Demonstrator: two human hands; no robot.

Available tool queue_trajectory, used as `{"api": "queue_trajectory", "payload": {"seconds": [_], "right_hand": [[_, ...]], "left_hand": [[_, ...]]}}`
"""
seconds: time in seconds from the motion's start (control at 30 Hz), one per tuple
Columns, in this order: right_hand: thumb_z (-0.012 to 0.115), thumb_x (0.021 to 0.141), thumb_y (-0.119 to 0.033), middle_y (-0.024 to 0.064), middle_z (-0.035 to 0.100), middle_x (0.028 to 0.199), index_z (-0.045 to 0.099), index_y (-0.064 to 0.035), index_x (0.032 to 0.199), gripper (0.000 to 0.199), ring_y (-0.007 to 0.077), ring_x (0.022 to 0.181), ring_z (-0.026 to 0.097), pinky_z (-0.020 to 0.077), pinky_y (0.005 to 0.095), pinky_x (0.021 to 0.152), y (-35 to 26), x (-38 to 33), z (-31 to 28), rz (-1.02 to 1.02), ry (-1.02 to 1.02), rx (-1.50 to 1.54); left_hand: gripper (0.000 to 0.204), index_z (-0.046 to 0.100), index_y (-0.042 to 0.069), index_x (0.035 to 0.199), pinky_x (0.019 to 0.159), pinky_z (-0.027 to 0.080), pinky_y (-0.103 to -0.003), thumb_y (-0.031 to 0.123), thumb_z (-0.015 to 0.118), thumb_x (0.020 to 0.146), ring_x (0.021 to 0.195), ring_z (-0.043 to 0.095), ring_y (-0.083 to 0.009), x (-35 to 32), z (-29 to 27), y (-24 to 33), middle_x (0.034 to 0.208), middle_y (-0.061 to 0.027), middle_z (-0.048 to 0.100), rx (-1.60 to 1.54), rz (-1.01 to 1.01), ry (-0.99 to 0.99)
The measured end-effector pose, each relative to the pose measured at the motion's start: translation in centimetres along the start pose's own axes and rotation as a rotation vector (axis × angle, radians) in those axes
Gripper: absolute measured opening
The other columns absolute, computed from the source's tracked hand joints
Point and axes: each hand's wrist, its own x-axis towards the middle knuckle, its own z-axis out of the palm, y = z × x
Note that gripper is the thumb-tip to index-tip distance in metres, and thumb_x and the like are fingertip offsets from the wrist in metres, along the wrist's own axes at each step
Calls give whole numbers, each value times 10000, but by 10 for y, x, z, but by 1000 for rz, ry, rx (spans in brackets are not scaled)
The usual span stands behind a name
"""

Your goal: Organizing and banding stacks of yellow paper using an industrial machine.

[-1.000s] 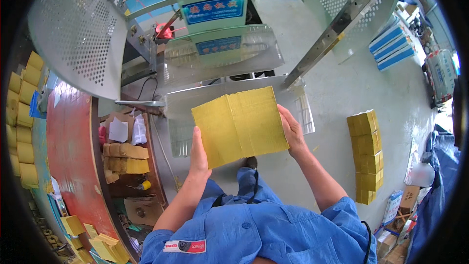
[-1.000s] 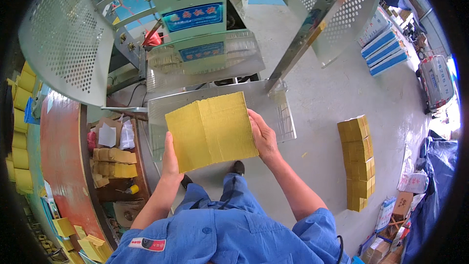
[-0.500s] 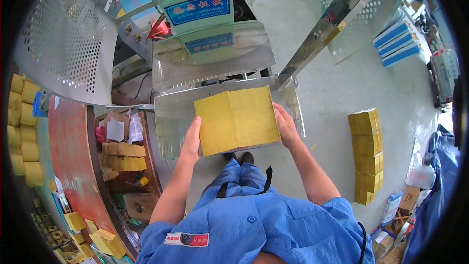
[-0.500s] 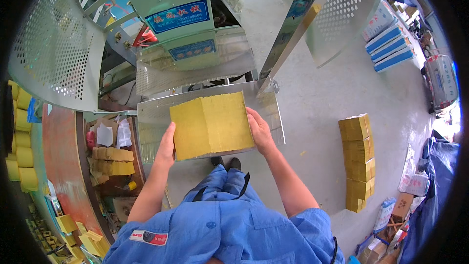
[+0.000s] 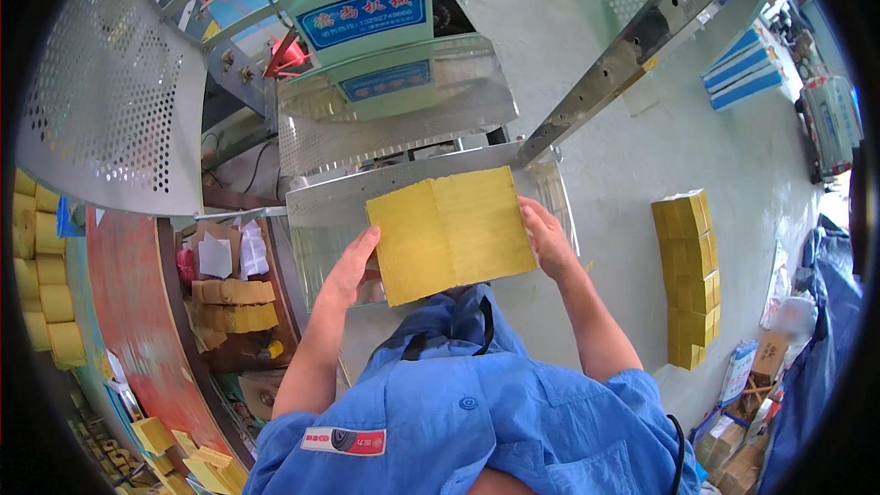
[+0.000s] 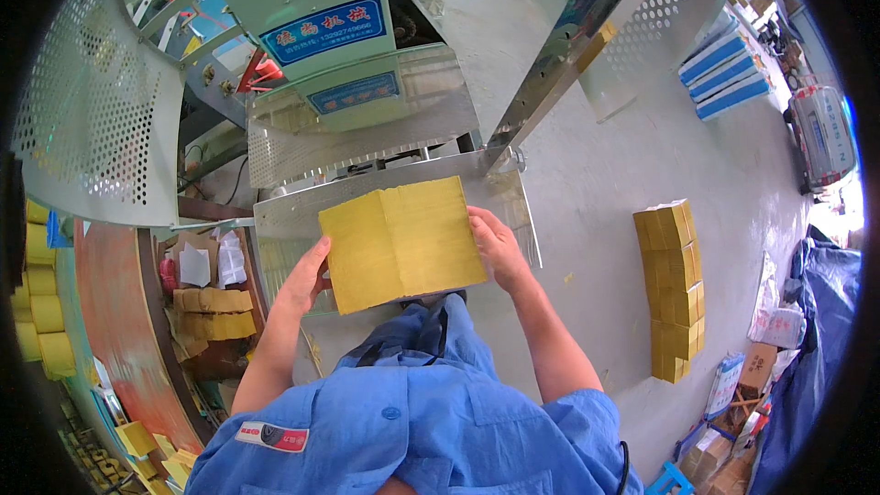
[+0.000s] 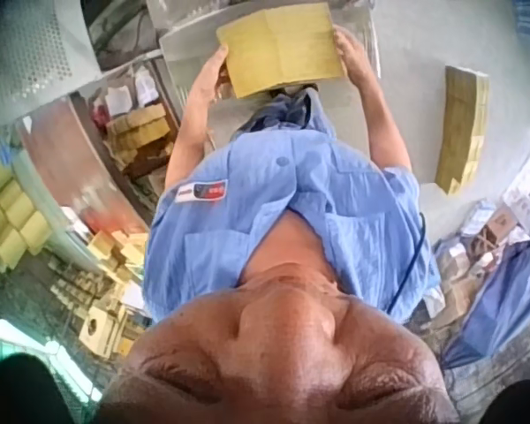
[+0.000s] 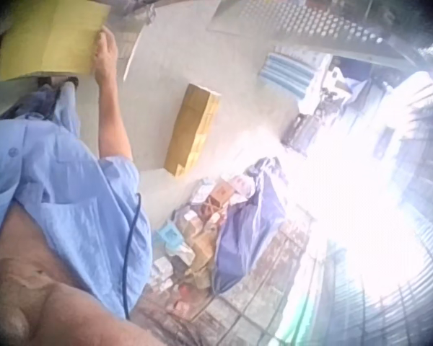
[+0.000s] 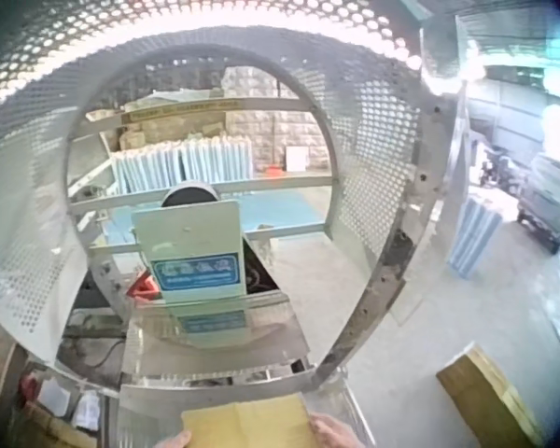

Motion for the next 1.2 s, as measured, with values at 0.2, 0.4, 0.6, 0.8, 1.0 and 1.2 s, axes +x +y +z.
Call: {"api": "queue_trajectory", "payload": {"seconds": [0.2, 0.4, 0.6, 0.8, 1.0, 1.2], "right_hand": [[524, 1018, -284, 64, 592, 1270, 499, -28, 1370, 436, 152, 1189, 550, 454, 321, 995, -3, 3, -9, 78, -23, -61], [536, 1006, -261, 78, 595, 1263, 493, -7, 1353, 432, 159, 1178, 557, 438, 328, 1014, 3, 10, -5, 30, -50, 66], [507, 1005, -173, 62, 606, 1210, 570, -40, 1179, 227, 143, 1110, 569, 441, 300, 971, -34, 19, -10, -186, -144, 454], [543, 961, -70, 56, 635, 1144, 618, -58, 1008, 89, 129, 1016, 593, 459, 291, 924, -4, 37, -7, -260, 38, 393], [556, 918, 5, 136, 560, 1353, 642, -44, 979, 117, 197, 1200, 542, 421, 326, 1018, 2, 36, -5, -288, 56, 483], [546, 931, -12, 64, 649, 1101, 663, -12, 977, 126, 161, 1025, 602, 462, 300, 948, -20, 47, 1, -262, 255, 507]], "left_hand": [[761, 432, 78, 1448, 966, 451, -435, 638, 493, 937, 1268, 479, -243, 1, 0, 2, 1406, -107, 488, 26, -33, 5], [757, 408, 64, 1463, 973, 447, -423, 596, 533, 939, 1256, 485, -236, 2, 8, 0, 1394, -109, 494, -34, 1, 16], [788, 280, 64, 1526, 997, 449, -388, 313, 704, 910, 1298, 454, -220, -4, 30, -3, 1411, -110, 483, 3, 420, 17], [889, 147, 103, 1566, 1053, 439, -397, 161, 725, 893, 1361, 401, -245, 27, 49, -42, 1495, -123, 378, 299, 765, 144], [837, 160, 92, 1559, 1100, 400, -419, 114, 691, 912, 1393, 362, -254, 33, 65, -50, 1535, -127, 318, 178, 758, 165], [789, 235, 75, 1541, 1122, 354, -373, 109, 700, 905, 1397, 365, -242, 54, 78, -59, 1549, -122, 313, 178, 770, 323]]}}
